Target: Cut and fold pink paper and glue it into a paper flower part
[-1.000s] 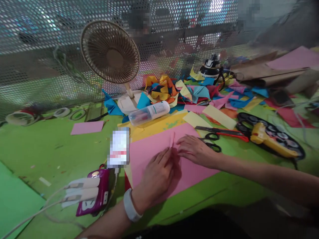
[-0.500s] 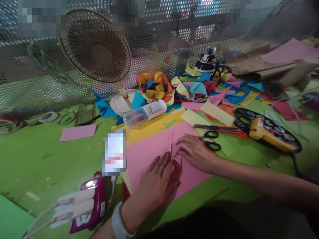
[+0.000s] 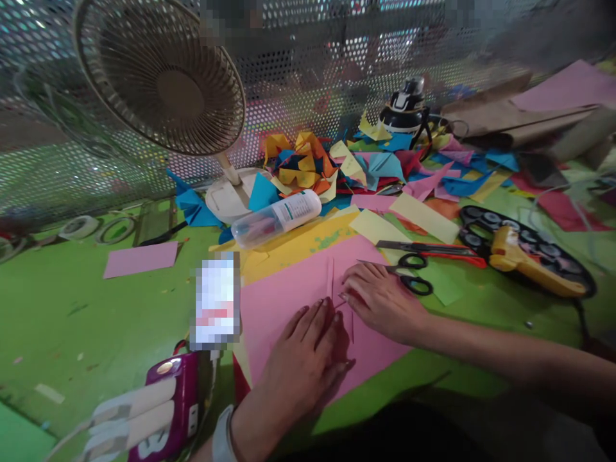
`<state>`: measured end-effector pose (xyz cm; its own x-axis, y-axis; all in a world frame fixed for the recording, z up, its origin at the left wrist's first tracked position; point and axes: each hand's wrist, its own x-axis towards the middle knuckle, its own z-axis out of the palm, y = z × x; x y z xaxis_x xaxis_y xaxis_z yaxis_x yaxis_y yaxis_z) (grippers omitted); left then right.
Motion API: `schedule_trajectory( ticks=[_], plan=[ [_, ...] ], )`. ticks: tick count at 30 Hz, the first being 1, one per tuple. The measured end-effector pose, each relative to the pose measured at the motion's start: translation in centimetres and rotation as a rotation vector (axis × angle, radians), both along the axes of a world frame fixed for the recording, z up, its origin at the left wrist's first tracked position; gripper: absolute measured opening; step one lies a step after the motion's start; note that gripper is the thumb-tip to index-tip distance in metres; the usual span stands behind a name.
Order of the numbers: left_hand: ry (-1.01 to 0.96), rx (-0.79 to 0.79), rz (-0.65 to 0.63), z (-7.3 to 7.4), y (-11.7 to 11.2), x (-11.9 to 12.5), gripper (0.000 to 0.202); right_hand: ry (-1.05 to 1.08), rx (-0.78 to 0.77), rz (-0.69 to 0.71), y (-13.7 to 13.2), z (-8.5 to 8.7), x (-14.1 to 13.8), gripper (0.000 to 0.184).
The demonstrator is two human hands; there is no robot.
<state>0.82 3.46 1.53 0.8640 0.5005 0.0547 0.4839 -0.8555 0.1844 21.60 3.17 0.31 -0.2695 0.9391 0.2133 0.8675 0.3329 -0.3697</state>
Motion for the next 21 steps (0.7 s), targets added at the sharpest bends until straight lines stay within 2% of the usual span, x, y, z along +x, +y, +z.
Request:
schedule_trajectory(
  ticks=[11,21],
  plan=[
    [0.011,-0.001,0.049,0.01,0.1,0.5,0.067,-0.038,-0.004,-0.014,-0.28,0.04,-0.08,0.008],
    [0.007,-0.046,0.069,0.09,0.25,0.52,0.064,0.029,-0.002,0.012,-0.16,0.08,0.25,0.01]
  ],
)
